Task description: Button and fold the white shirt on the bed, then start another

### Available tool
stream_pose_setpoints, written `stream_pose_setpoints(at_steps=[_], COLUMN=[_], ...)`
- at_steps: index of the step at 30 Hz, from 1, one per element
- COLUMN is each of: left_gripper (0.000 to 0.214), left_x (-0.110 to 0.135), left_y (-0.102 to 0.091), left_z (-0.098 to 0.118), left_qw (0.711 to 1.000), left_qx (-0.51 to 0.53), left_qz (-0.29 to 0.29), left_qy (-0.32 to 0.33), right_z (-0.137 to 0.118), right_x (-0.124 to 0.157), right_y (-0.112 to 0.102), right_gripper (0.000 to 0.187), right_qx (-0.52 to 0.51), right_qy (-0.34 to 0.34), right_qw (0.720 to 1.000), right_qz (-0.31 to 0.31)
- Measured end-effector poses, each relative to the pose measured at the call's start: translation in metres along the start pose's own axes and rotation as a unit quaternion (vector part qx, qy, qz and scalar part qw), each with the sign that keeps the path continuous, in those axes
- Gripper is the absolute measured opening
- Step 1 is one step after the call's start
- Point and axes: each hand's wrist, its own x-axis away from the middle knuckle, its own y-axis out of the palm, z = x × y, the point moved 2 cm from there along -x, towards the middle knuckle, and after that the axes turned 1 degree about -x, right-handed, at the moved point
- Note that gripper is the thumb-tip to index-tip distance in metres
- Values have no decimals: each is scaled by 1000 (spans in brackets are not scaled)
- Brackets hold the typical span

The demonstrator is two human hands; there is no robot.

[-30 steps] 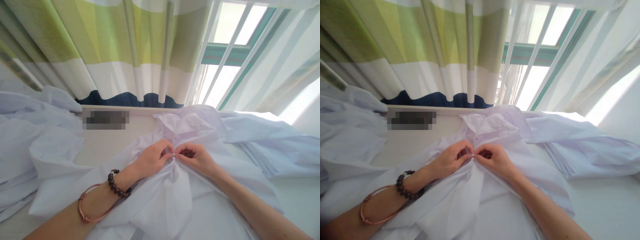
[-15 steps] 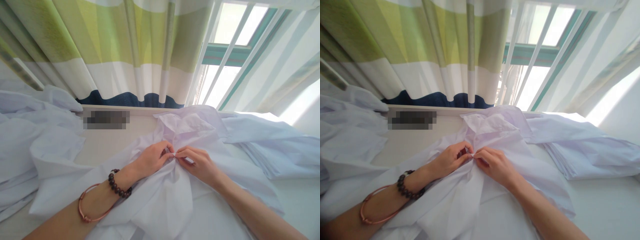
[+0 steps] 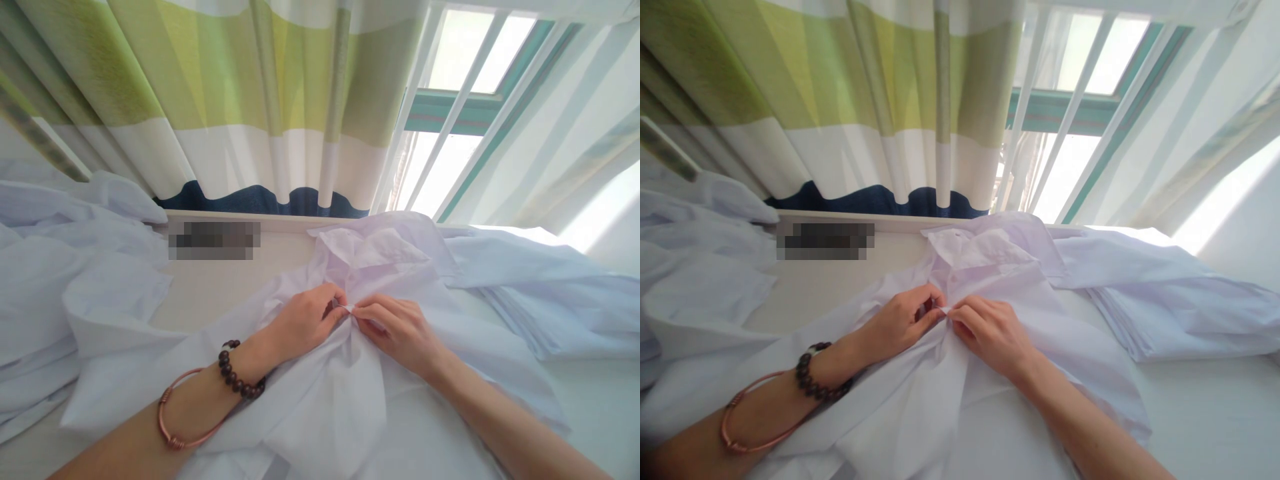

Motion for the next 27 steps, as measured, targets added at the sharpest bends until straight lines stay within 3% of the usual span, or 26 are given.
stream_pose_setpoints(at_steps=[8,14,17,21,23,27], left_gripper=[4,8,10,12,16,17], left_x=[3,2,1,0,1,3], left_y=[3,3,2,-2,-3,-4], left_z=[6,6,1,0,2,1], left_qw=[995,989,995,990,984,978], left_qx=[-79,-128,-66,-2,-11,-43], left_qz=[53,56,51,75,87,121], left_qy=[15,48,50,116,155,165], right_z=[-11,-13,-6,8,12,14], right_x=[-4,-3,-3,-5,-7,-7], right_y=[2,6,8,10,11,10], right_gripper=[15,20,15,13,17,19], right_qx=[32,-61,-172,-315,-369,-409], right_qy=[11,90,222,372,376,351], right_qw=[999,994,960,873,850,840], right_qz=[18,12,17,13,-9,-59])
